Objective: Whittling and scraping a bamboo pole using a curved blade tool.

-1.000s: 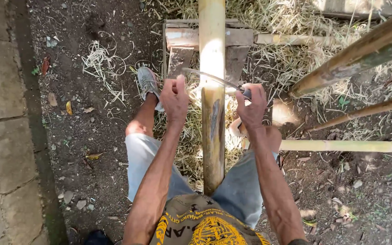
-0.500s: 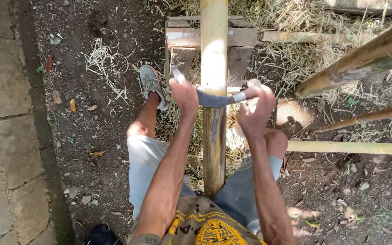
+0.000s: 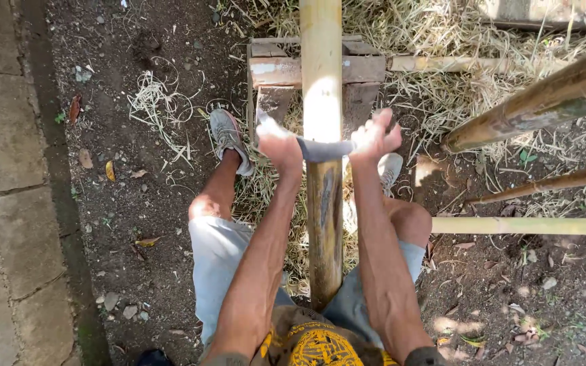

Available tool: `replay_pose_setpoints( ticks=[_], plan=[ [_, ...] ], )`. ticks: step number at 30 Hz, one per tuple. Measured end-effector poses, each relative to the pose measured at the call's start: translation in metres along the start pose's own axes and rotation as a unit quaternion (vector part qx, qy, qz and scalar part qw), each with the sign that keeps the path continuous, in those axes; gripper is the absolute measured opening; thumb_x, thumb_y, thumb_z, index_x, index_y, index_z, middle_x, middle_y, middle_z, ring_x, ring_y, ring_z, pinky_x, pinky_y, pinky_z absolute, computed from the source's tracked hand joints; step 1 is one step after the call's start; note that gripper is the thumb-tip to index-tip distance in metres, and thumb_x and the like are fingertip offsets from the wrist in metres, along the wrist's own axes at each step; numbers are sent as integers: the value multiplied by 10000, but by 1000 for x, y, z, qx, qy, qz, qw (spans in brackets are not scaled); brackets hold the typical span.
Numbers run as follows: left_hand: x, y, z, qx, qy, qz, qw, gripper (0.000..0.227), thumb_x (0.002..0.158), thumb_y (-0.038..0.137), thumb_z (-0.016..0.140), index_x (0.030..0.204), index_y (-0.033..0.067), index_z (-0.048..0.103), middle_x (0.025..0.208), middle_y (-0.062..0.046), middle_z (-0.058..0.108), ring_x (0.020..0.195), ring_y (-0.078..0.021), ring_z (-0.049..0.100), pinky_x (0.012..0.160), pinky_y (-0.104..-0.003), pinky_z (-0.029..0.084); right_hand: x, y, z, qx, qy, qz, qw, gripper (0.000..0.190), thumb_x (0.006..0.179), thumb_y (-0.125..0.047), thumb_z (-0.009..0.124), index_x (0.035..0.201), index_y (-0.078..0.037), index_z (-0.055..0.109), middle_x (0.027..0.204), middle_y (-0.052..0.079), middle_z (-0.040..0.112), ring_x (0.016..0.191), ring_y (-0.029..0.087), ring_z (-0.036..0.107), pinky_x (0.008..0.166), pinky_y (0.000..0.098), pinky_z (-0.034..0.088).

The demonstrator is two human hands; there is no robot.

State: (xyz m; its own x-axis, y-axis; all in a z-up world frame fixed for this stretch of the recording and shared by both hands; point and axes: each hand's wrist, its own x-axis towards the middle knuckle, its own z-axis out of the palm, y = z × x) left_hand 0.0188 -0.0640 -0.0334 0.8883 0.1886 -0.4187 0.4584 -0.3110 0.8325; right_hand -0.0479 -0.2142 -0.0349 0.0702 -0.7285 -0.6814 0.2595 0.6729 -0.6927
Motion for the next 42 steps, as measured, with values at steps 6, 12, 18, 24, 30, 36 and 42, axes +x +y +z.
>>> replay_pose_setpoints(
  ticks=[6,12,18,24,30,36,42],
  plan=[
    [8,-6,-3,76,40,127,988,235,1086,159,466,994,-56,482,738,-87,564,637,-251,551,613,-420,454,53,49,-53,363,-342,13,867,289,939,-269,614,803,-30,525,550,31,449,379,145,384,272,341,320],
    [-8,-19,-15,78,16,144,986,186,1066,138,408,984,-28,425,764,-103,525,647,-231,535,593,-422,440,-13,9,-24,-58,9,-55,997,226,1017,-188,619,884,-19,548,637,26,534,470,113,478,385,304,396],
    [-7,-5,-14,67,-9,124,990,170,1058,140,380,987,-2,442,780,-95,525,650,-204,549,539,-394,442,-22,7,-24,-5,-1,-62,998,250,996,-219,587,847,-28,527,575,48,501,420,141,501,337,348,445],
    [4,1,-2,-25,-60,48,997,90,959,31,473,1008,-32,433,783,-106,524,602,-175,540,428,-349,435,12,16,-15,-47,17,-81,995,241,1000,-178,626,857,-20,514,609,53,523,419,164,487,335,371,440],
    [-10,37,-15,-47,-96,78,991,270,818,-81,565,1068,-26,483,834,-100,604,627,-190,621,433,-298,478,-2,21,-36,-38,60,-67,995,252,1008,-270,612,923,-33,595,634,47,593,473,137,581,393,299,501],
    [49,-99,33,13,-2,303,953,621,811,-40,709,1274,-189,322,1084,-208,513,922,-286,599,729,-394,585,-8,-8,13,19,16,-49,998,282,972,-290,573,852,-44,505,567,17,493,397,110,493,305,300,429],
    [11,-4,-1,343,42,402,848,453,1001,1,485,1431,-137,449,991,-147,598,661,-213,583,531,-342,477,-8,7,-16,-16,22,-130,991,252,1015,-254,580,883,-42,545,601,12,496,418,102,464,323,303,397]
  ],
)
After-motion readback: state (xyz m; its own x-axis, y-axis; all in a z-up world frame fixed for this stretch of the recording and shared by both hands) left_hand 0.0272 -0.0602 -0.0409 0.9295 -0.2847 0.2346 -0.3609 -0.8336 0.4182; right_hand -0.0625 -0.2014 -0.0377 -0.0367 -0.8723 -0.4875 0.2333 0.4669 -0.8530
